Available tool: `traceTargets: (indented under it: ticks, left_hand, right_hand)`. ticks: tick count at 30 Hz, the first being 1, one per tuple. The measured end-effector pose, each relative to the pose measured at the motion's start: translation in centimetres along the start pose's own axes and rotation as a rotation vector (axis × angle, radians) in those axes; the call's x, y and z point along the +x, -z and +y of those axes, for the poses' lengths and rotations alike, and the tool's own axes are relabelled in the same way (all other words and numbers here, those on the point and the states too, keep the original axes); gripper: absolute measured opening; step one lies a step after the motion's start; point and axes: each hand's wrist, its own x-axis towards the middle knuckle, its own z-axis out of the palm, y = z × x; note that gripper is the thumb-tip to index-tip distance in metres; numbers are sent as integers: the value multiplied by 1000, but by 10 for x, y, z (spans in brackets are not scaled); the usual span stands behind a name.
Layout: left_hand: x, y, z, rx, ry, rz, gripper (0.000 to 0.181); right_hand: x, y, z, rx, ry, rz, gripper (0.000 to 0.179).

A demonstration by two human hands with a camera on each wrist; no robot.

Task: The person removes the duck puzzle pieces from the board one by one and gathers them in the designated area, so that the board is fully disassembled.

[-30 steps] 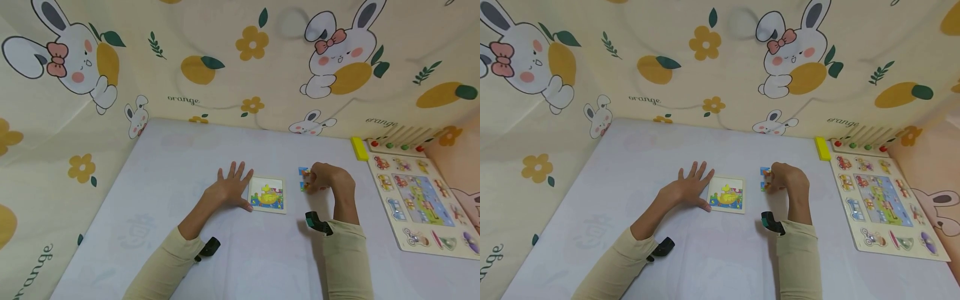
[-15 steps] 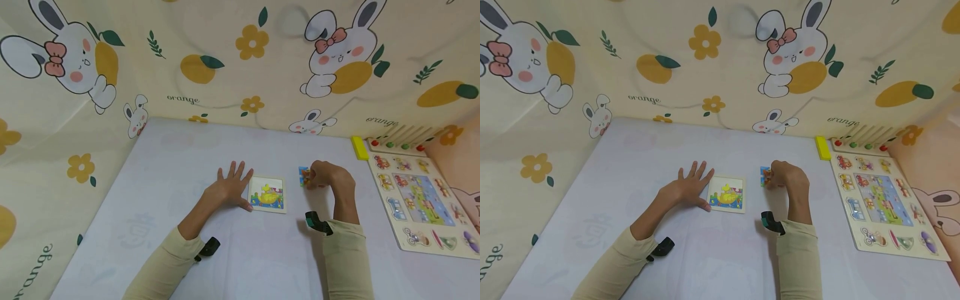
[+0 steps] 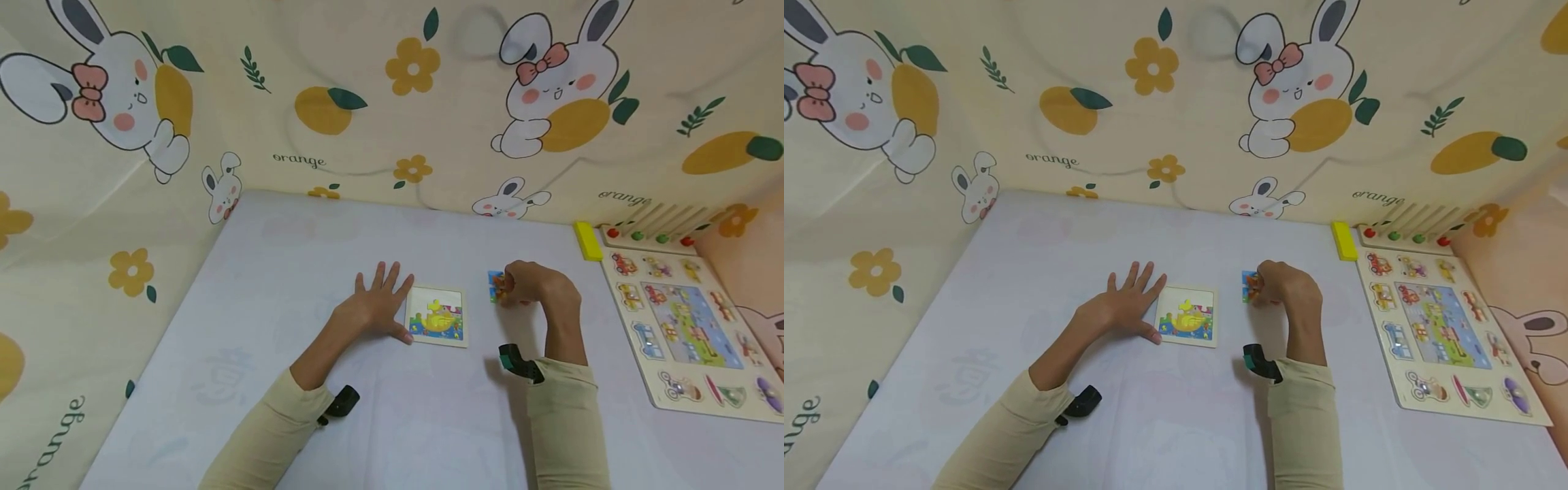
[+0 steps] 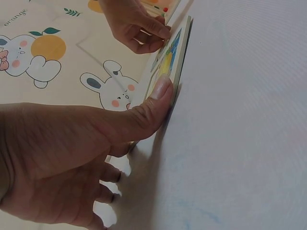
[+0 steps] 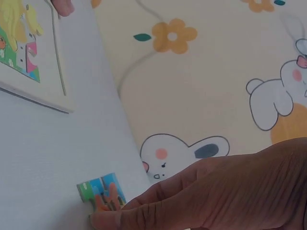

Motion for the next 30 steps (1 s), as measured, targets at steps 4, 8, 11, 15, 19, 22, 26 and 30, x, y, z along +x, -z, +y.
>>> traceTargets:
  ticks: [4,8,11,15,19,22,26,30]
  left_hand:
    - [-1,1,0,-7,-2,-10,119]
    - [-1,0,1,-7,-5,-11,119]
    - [-1,0,0,0,0,-14,119]
    - [-1,0,-1,8,1,-8,119]
    - [-1,0,-3,0,-3,-7,119]
    - [-2,-2,-4,-6,2,-18,119]
    - [-3,-1,-3,-4,-2,-18,118]
    - [-3,1,-2,-5,-15,-8,116]
  right_hand:
    - [-4,3,0,-5,14,-2,29]
    - [-8,5,-3,-25,80,21,30]
    - [-8,5,-8,-38,160,41,27]
    - [-8,4,-20,-34,235,51,27]
    - [-7,0,-39,-34,294,39,31]
    - [-4,-6,-55,-43,355,7,31]
    - [1,-14,-72,-73,401,-32,30]
    - [6,-21,-82,-117,410,-57,29]
